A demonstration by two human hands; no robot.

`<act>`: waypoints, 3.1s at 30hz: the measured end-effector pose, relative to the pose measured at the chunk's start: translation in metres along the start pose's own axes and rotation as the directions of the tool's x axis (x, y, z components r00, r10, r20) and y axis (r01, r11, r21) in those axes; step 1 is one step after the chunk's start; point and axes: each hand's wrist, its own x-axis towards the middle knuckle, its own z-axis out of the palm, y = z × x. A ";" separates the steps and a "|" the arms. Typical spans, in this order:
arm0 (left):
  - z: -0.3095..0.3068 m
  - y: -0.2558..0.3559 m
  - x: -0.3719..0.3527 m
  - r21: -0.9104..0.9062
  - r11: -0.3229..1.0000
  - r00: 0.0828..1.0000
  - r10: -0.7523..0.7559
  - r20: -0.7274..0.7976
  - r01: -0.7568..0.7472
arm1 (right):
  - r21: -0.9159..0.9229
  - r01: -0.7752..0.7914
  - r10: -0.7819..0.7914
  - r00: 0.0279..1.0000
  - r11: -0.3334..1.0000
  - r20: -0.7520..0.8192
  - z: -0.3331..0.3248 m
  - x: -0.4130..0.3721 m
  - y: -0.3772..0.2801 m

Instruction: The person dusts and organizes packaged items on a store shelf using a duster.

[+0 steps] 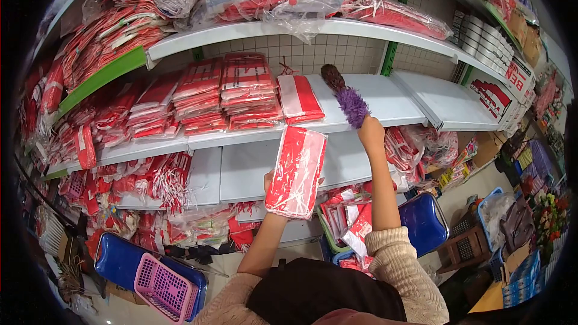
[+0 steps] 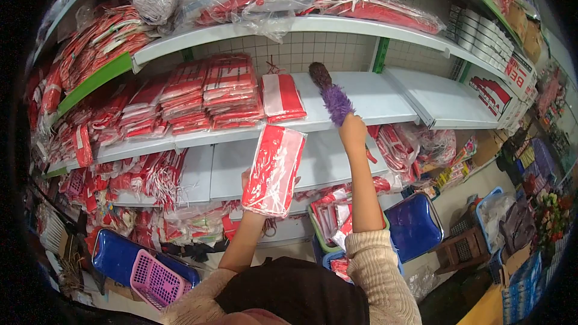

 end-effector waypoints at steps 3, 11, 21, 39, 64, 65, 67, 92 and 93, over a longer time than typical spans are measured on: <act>-0.056 0.018 0.012 0.075 0.997 1.000 0.015 0.015 -0.016 | -0.066 0.082 -0.101 0.920 0.994 -0.379 -0.045 -0.027 -0.034; -0.013 0.011 0.023 0.093 0.977 0.981 0.193 0.001 -0.193 | 0.968 -0.116 -0.040 0.991 0.220 0.128 -0.028 -0.133 -0.090; 0.026 0.030 0.091 0.830 0.325 0.868 0.372 0.329 -0.454 | 0.972 0.177 0.064 0.980 0.154 -0.189 -0.010 -0.012 -0.090; -0.014 0.056 0.130 0.531 -0.846 0.833 0.261 0.488 -0.046 | 0.795 -0.203 0.080 0.978 0.571 0.192 0.056 0.074 -0.119; -0.008 -0.199 0.077 0.928 0.039 0.917 -0.148 0.371 -0.370 | 0.791 -0.287 0.527 0.848 0.540 -0.052 -0.046 -0.199 0.079; -0.017 -0.214 0.075 0.924 0.036 0.905 -0.189 0.381 -0.382 | 0.785 -0.314 0.557 0.829 0.534 -0.048 -0.046 -0.213 0.091; -0.040 -0.247 0.068 0.912 0.033 0.875 -0.271 0.402 -0.408 | 0.773 -0.367 0.618 0.785 0.517 -0.041 -0.040 -0.243 0.119; -0.354 -0.373 -0.120 0.946 -0.297 0.583 -0.749 -0.316 0.131 | 0.449 -0.801 0.691 0.063 -0.396 0.720 0.144 -0.595 0.250; -0.374 -0.374 -0.130 0.938 -0.278 0.573 -0.743 -0.347 0.208 | 0.439 -0.821 0.687 0.081 -0.365 0.723 0.154 -0.601 0.253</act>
